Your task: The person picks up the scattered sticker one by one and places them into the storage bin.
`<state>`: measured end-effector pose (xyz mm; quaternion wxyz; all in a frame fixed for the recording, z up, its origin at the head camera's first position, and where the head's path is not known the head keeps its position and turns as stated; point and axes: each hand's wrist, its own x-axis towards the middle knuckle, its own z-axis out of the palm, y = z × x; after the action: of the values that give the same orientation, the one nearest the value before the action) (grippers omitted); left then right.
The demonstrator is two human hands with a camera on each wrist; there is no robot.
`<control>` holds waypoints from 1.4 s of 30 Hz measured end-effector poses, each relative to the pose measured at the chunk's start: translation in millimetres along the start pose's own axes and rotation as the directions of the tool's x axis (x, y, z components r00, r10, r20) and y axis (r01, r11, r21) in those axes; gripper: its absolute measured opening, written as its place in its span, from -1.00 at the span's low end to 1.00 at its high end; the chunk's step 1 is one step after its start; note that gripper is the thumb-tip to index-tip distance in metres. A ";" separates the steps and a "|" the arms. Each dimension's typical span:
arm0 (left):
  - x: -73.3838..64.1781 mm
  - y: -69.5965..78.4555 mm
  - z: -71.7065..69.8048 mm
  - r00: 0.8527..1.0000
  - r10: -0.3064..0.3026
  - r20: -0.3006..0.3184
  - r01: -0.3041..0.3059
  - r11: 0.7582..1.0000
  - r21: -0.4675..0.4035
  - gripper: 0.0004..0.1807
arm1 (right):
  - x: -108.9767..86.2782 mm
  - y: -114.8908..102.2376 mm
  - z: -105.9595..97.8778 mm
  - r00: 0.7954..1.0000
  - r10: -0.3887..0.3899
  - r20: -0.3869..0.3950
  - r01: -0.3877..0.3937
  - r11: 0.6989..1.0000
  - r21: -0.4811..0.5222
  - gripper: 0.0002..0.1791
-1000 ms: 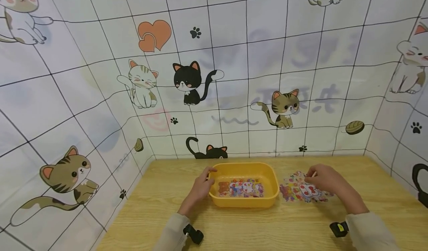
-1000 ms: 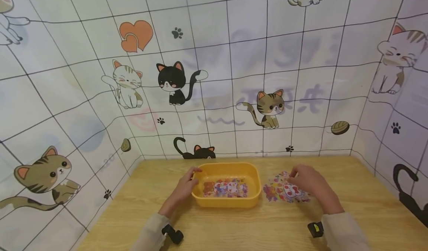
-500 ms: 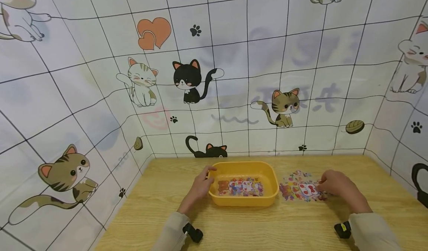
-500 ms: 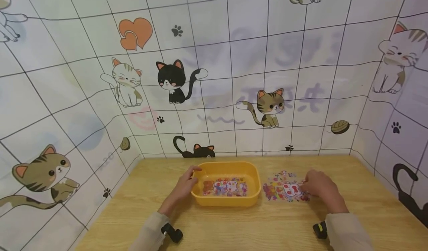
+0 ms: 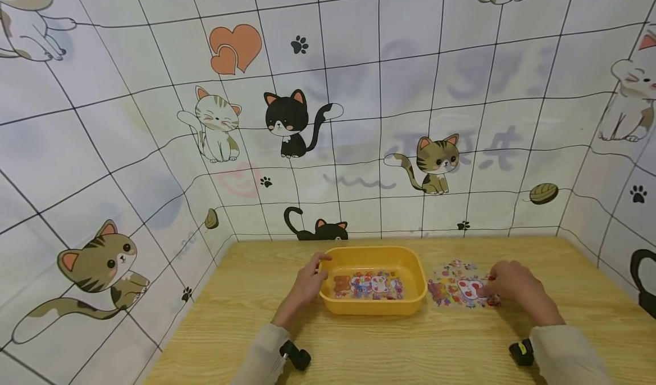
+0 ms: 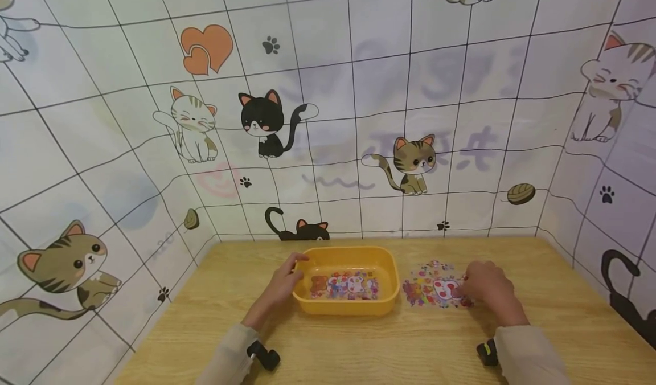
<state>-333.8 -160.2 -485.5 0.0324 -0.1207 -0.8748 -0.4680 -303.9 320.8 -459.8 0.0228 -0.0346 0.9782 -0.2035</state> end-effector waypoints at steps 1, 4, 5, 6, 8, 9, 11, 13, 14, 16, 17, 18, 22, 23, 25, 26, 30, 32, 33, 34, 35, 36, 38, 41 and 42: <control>-0.3 0.2 -0.1 1.000 0.000 0.000 0.000 1.000 -0.001 -0.60 | 0.1 0.1 0.6 1.000 0.001 0.000 -0.001 1.000 0.000 -0.52; -0.9 0.0 -0.4 1.000 0.000 -0.001 0.000 1.000 0.002 -0.61 | 0.1 -0.2 2.3 1.000 0.012 -0.002 -0.012 1.000 0.001 -0.51; -1.0 -0.1 -0.4 1.000 0.001 -0.002 -0.001 1.000 0.003 -0.61 | 0.0 -0.7 2.6 1.000 0.015 -0.003 -0.015 1.000 0.004 -0.51; -1.1 -0.1 -0.6 1.000 0.000 -0.003 0.000 1.000 0.002 -0.61 | 0.1 -1.3 2.6 1.000 0.019 -0.002 -0.019 1.000 0.003 -0.51; -1.5 -0.3 -0.8 1.000 -0.001 -0.004 0.001 1.000 0.000 -0.61 | 0.3 -2.5 2.3 1.000 0.025 -0.001 -0.025 1.000 0.000 -0.55; -1.4 -0.4 -0.8 1.000 0.001 -0.005 -0.001 1.000 0.001 -0.61 | 0.5 -2.6 2.3 1.000 0.024 -0.002 -0.024 1.000 -0.003 -0.58; -1.4 -0.4 -0.8 1.000 0.000 -0.006 0.000 1.000 0.000 -0.61 | 0.6 -3.7 1.6 1.000 0.030 -0.001 -0.030 1.000 -0.007 -0.63; -1.1 -0.3 -0.7 1.000 -0.002 -0.005 0.002 1.000 0.003 -0.61 | 0.5 -4.1 1.0 0.999 0.036 -0.002 -0.036 0.999 -0.012 -0.67; -0.8 -0.1 -0.8 1.000 -0.003 -0.004 0.003 1.000 0.004 -0.61 | 0.5 -3.9 0.7 0.999 0.037 0.000 -0.037 0.999 -0.013 -0.67; -0.2 0.3 -0.9 1.000 -0.002 -0.003 0.002 1.000 0.007 -0.61 | 1.1 -3.6 0.0 0.999 0.048 0.001 -0.048 0.999 -0.011 -0.68; 0.3 0.6 -1.0 1.000 -0.001 -0.003 0.001 1.000 0.007 -0.61 | 1.1 -3.1 0.2 0.999 0.049 -0.001 -0.049 0.999 -0.009 -0.68; 0.4 0.8 -1.1 1.000 -0.001 -0.001 0.001 1.000 0.007 -0.61 | 1.0 -2.7 0.3 0.999 0.050 -0.004 -0.050 0.999 -0.009 -0.66; 0.4 1.6 -2.0 1.000 0.008 -0.002 -0.008 1.000 0.007 -0.61 | -0.5 -5.6 0.2 0.999 0.050 -0.002 -0.050 0.999 0.008 -0.55; 0.2 1.9 -2.2 1.000 0.009 -0.002 -0.009 1.000 0.006 -0.61 | -1.5 -7.1 0.2 0.999 0.048 -0.002 -0.048 0.999 0.011 -0.50; -0.1 2.3 -2.6 1.000 0.013 -0.002 -0.013 1.000 0.005 -0.61 | -2.4 -10.3 -1.2 0.999 0.049 0.004 -0.049 0.999 0.018 -0.49; -0.3 2.3 -2.6 1.000 0.012 -0.002 -0.012 1.000 0.006 -0.61 | -2.5 -11.2 -1.8 0.999 0.048 0.007 -0.048 0.999 0.020 -0.49; -0.7 1.8 -2.6 1.000 0.004 -0.003 -0.004 1.000 0.010 -0.61 | -1.7 -12.5 -1.8 0.999 0.052 0.005 -0.052 0.998 0.026 -0.48; -0.7 1.2 -2.5 1.000 0.000 -0.003 0.000 1.000 0.013 -0.61 | -0.9 -11.9 -1.1 0.999 0.046 -0.005 -0.046 0.999 0.027 -0.50; -0.6 0.9 -2.4 1.000 0.000 -0.002 0.000 1.000 0.014 -0.61 | -0.3 -11.5 -0.5 0.999 0.040 -0.010 -0.040 0.999 0.029 -0.51; -0.5 0.6 -2.3 1.000 -0.001 -0.002 0.001 1.000 0.014 -0.61 | 0.4 -11.2 0.1 0.999 0.038 -0.011 -0.038 0.999 0.034 -0.51; -0.4 0.5 -2.2 1.000 -0.001 -0.002 0.001 1.000 0.014 -0.61 | 1.0 -11.1 0.4 0.999 0.037 -0.010 -0.037 0.999 0.036 -0.53; -0.5 0.4 -2.0 1.000 -0.001 -0.002 0.001 1.000 0.014 -0.61 | 1.5 -11.3 0.7 0.999 0.038 -0.010 -0.038 0.999 0.039 -0.55; -0.2 0.0 -1.7 1.000 0.002 -0.001 -0.002 1.000 0.016 -0.61 | 2.1 -11.8 0.6 0.999 0.041 -0.003 -0.040 0.998 0.038 -0.63; -0.5 -0.1 -0.9 1.000 0.003 0.003 -0.003 1.000 0.011 -0.61 | 1.6 -13.3 -0.3 0.999 0.052 0.000 -0.052 0.998 0.023 -0.71; -0.5 -0.1 -0.7 1.000 0.004 0.004 -0.004 1.000 0.011 -0.61 | 1.3 -13.6 -0.5 0.998 0.058 0.001 -0.058 0.998 0.021 -0.68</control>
<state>-333.4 -160.9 -485.3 0.0322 -0.1233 -0.8772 -0.4629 -304.4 308.4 -453.9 0.0291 -0.0061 0.9766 -0.2130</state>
